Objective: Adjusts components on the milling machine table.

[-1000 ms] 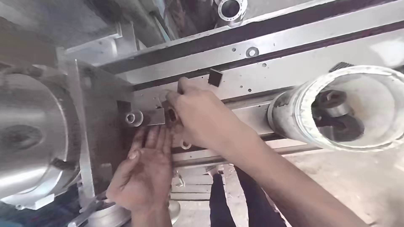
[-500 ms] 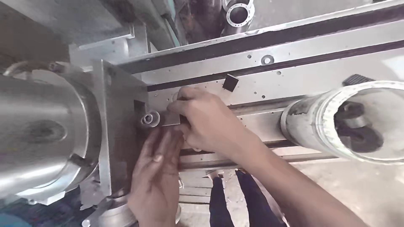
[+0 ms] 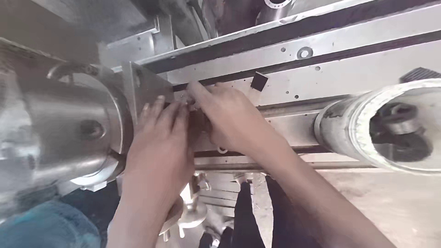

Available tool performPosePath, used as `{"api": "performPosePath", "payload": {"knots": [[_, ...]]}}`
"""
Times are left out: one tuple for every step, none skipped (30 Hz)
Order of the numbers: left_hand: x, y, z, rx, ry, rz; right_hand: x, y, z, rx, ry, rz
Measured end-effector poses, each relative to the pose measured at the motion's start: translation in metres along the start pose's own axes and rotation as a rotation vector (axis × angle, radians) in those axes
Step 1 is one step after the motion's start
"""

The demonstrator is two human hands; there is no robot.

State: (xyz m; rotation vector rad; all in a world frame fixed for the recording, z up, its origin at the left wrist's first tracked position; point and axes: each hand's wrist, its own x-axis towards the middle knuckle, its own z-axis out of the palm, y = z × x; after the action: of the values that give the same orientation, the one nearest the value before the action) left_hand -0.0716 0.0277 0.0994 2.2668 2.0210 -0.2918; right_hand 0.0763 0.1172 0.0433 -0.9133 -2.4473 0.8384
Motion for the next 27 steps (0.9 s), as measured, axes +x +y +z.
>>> {"api": "performPosePath", "payload": {"knots": [[0.008,-0.002,-0.001,0.041,-0.023,0.024,0.001,0.000,-0.002,0.010,0.010,0.012],[0.016,-0.003,-0.001,0.088,-0.038,0.045,0.001,0.000,-0.002,0.019,0.023,0.010],[0.021,-0.005,-0.003,0.123,-0.060,0.066,-0.002,0.000,-0.003,0.031,0.021,0.005],[0.028,-0.008,-0.004,0.138,-0.059,0.087,-0.003,0.003,-0.005,0.034,0.011,-0.010],[0.032,-0.012,-0.005,0.141,-0.049,0.112,-0.003,0.007,-0.010,0.036,-0.011,-0.027],[0.032,-0.015,-0.006,0.126,-0.051,0.125,-0.006,0.011,-0.014,0.039,-0.054,-0.032],[0.032,-0.016,-0.006,0.114,-0.049,0.136,-0.007,0.017,-0.020,0.041,-0.095,-0.027],[0.032,-0.017,-0.006,0.104,-0.047,0.137,-0.009,0.021,-0.023,0.025,-0.142,-0.008],[0.030,-0.017,-0.005,0.091,-0.058,0.127,-0.010,0.023,-0.024,0.003,-0.188,0.016],[0.029,-0.017,-0.004,0.091,-0.061,0.118,-0.011,0.024,-0.021,-0.026,-0.210,0.039],[0.029,-0.017,-0.004,0.091,-0.069,0.101,-0.012,0.023,-0.017,-0.047,-0.202,0.056],[0.029,-0.017,-0.004,0.093,-0.077,0.088,-0.013,0.020,-0.012,-0.060,-0.175,0.069],[0.029,-0.018,-0.003,0.096,-0.072,0.087,-0.014,0.017,-0.008,-0.068,-0.137,0.082],[0.029,-0.018,-0.002,0.095,-0.066,0.092,-0.015,0.014,-0.007,-0.070,-0.123,0.097],[0.028,-0.019,-0.002,0.092,-0.068,0.088,-0.016,0.011,-0.005,-0.070,-0.116,0.112],[0.027,-0.019,-0.002,0.090,-0.066,0.086,-0.016,0.008,-0.005,-0.065,-0.119,0.138],[0.027,-0.019,-0.002,0.083,-0.065,0.082,-0.015,0.006,-0.005,-0.065,-0.130,0.159],[0.027,-0.019,-0.001,0.082,-0.065,0.080,-0.015,0.004,-0.004,-0.076,-0.130,0.167],[0.027,-0.018,-0.001,0.082,-0.069,0.075,-0.016,0.003,-0.001,-0.092,-0.119,0.168],[0.027,-0.018,-0.001,0.082,-0.066,0.072,-0.017,0.003,0.000,-0.102,-0.114,0.167],[0.027,-0.018,-0.001,0.080,-0.064,0.067,-0.017,0.003,0.000,-0.098,-0.115,0.167],[0.026,-0.018,-0.001,0.079,-0.063,0.061,-0.018,0.003,-0.001,-0.083,-0.118,0.169],[0.026,-0.018,-0.001,0.079,-0.058,0.059,-0.019,0.004,-0.004,-0.064,-0.117,0.171],[0.026,-0.018,0.000,0.081,-0.051,0.061,-0.023,0.006,-0.009,-0.044,-0.113,0.181],[0.026,-0.018,0.000,0.078,-0.044,0.067,-0.029,0.006,-0.017,-0.028,-0.101,0.202],[0.025,-0.017,0.000,0.075,-0.035,0.078,-0.039,0.006,-0.025,-0.021,-0.064,0.229],[0.025,-0.017,0.000,0.074,-0.031,0.084,-0.050,0.004,-0.032,-0.011,-0.019,0.261]]}}
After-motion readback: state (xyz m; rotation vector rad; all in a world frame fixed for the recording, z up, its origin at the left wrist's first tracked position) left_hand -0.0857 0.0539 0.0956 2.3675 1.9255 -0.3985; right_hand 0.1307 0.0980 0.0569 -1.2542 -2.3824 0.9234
